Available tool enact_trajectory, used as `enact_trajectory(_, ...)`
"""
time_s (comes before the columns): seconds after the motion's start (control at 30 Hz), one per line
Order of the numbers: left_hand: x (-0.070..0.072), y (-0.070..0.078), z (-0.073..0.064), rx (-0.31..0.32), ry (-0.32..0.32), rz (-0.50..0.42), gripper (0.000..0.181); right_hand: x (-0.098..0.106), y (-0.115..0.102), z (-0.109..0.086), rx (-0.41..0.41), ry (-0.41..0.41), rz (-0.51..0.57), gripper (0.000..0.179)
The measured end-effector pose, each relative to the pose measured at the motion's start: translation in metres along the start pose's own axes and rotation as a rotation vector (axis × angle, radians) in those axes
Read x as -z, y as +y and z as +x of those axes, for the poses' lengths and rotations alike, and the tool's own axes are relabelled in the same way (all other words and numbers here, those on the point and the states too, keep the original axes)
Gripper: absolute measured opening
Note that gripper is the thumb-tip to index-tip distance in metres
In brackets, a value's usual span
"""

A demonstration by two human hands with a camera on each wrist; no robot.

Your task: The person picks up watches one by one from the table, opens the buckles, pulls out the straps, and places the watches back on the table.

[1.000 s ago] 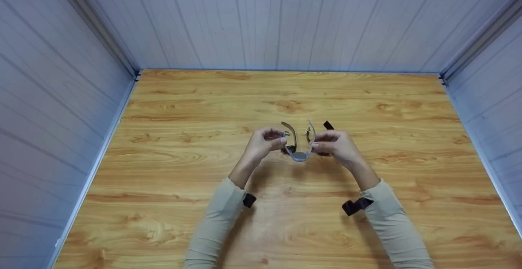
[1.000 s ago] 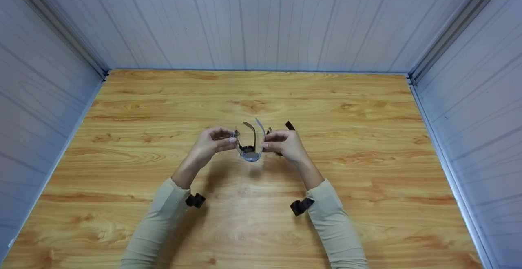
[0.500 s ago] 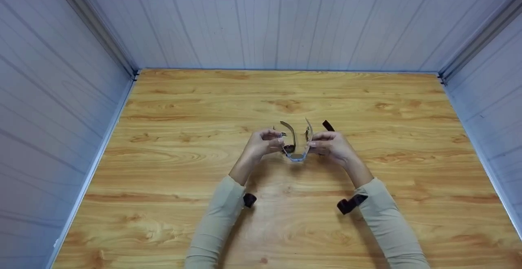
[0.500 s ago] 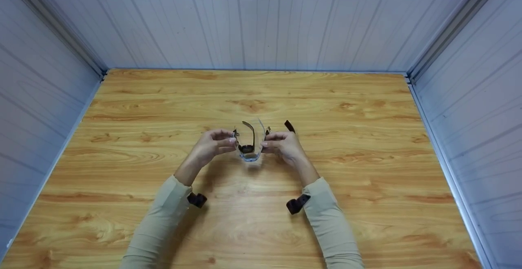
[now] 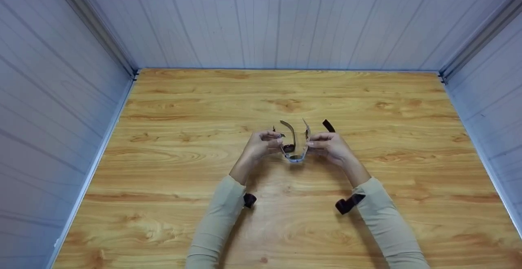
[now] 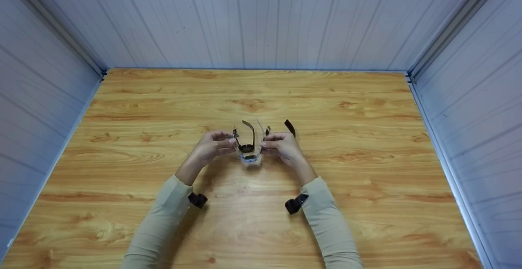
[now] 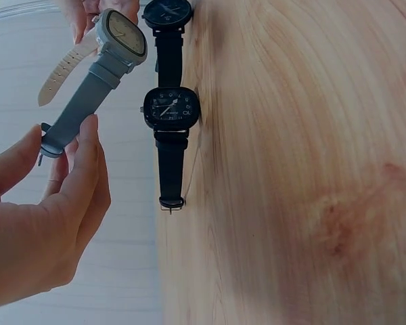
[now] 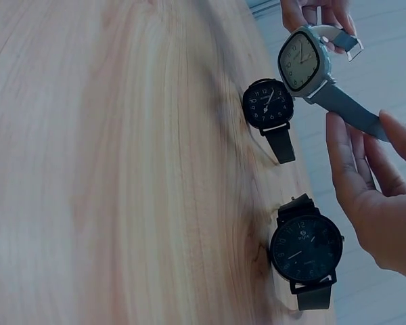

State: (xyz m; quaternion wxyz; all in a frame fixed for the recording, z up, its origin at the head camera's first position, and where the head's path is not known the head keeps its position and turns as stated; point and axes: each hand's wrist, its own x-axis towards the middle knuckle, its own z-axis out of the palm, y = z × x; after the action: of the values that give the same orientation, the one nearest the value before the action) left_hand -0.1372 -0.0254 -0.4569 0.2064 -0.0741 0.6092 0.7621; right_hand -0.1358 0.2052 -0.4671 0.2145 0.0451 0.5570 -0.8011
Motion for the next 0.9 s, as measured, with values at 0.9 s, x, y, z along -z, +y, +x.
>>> enact_trajectory(0.9,0.016,0.0,-0.003,-0.023,0.036,-0.015,0.022,-0.017,-0.005,0.012,-0.033,0.034,0.028,0.012)
